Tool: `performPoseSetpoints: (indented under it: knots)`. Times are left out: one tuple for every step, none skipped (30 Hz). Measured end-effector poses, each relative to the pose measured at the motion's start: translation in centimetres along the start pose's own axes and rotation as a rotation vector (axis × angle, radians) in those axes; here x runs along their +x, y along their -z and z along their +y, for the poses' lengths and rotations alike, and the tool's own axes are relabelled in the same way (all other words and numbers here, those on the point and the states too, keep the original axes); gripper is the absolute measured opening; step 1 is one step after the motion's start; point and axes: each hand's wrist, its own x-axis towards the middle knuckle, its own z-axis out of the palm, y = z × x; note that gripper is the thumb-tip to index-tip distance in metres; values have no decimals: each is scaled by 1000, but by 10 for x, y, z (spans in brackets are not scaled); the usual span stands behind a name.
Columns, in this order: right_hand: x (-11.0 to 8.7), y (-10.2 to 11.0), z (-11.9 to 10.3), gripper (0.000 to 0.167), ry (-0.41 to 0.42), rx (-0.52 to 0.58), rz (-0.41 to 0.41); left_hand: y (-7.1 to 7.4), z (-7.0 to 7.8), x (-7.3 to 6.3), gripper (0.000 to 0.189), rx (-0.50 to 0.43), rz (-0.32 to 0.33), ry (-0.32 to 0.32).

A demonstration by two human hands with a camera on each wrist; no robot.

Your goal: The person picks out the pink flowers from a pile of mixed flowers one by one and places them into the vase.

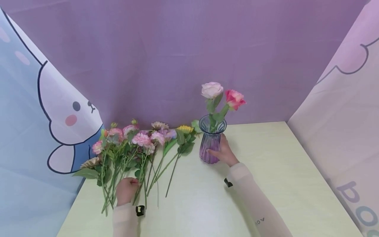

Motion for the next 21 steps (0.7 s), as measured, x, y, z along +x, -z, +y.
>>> performPoseSetpoints:
  knots:
    - [0,0,0,100,0,1,0,0,0,0,15,-8,-1,2]
    - [0,0,0,100,2,-2,1,0,0,-1,15,-15,-2,2]
    - [0,0,0,100,3,-4,1,0,0,-1,15,-22,0,1]
    - [-1,0,0,100,5,-6,0,0,0,-1,14,-31,3,-3]
    - [-1,0,0,100,5,-9,1,0,1,-1,14,-35,6,-8]
    - [-1,-1,0,99,5,-13,2,-1,1,-1,14,-36,11,-16]
    - [0,-1,0,99,6,-17,2,-1,1,-1,14,-37,16,-21]
    - [0,0,0,99,5,-22,0,-1,2,-1,14,-38,20,-29]
    - [0,0,0,99,2,-22,0,-1,3,-1,14,-36,25,-35]
    - [0,-1,0,99,1,-25,1,-2,4,-1,15,-33,29,-42]
    - [0,-1,0,99,1,-26,2,-2,5,-1,15,-26,35,-48]
    - [0,-1,0,99,3,-28,1,-2,7,-1,15,-20,42,-52]
    - [0,-1,0,99,5,-30,1,-2,8,-1,15,-21,44,-54]
    - [0,0,0,100,7,-32,0,-2,10,-1,15,-22,47,-56]
    - [1,0,1,100,9,-33,1,-2,12,-1,14,-21,52,-58]
    - [1,0,1,100,13,-33,1,-3,14,-1,14,-21,56,-60]
    - [1,0,1,100,15,-32,0,-3,16,-1,13,-18,61,-63]
    - [1,0,1,100,18,-32,-1,-3,18,-1,12,-19,67,-67]
    - [1,0,1,100,18,-29,-1,-3,20,-2,12,-24,71,-72]
    - [1,0,1,100,18,-26,-1,-3,22,-2,12,-22,79,-77]
    - [0,-1,1,100,17,-21,0,-3,24,-2,12,-21,85,-84]
